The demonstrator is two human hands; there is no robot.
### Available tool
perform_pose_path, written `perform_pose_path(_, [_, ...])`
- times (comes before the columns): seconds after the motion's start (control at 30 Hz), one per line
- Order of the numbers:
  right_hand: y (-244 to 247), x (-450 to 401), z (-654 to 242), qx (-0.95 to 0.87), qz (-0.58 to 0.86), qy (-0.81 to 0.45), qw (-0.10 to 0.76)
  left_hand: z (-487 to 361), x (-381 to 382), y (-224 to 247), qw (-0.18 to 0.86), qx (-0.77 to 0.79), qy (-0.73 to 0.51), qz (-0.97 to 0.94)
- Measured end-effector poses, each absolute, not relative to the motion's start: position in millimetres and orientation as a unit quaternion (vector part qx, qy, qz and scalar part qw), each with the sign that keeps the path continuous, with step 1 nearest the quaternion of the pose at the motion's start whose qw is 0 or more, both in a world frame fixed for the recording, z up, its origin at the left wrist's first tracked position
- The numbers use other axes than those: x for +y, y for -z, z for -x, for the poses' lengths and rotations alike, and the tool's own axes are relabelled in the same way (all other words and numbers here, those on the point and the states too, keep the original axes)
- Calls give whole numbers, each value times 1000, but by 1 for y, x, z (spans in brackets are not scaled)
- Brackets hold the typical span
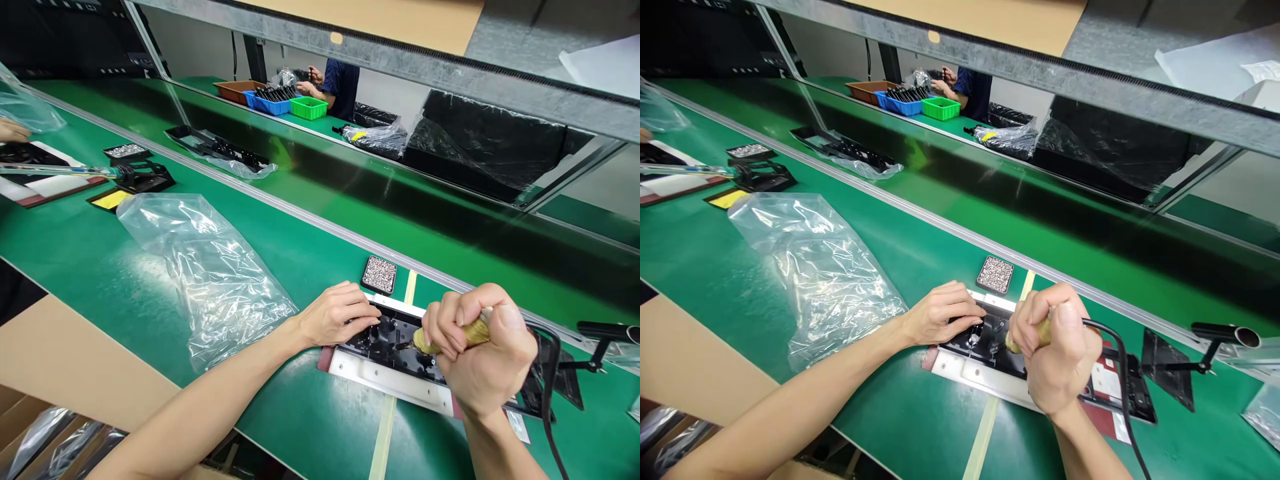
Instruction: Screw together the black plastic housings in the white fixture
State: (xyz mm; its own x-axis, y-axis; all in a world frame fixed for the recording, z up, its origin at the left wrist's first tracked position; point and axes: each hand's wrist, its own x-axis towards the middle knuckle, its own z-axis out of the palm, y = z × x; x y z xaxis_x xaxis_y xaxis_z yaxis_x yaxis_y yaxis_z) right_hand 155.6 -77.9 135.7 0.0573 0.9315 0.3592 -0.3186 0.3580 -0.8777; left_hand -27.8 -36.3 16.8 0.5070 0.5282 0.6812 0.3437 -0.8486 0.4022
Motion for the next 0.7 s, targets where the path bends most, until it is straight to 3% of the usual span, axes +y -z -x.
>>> perform_pose_path(0.7, [-136, -77, -153, -491, 314, -472, 662, 26, -40, -20, 72, 250, -438, -861])
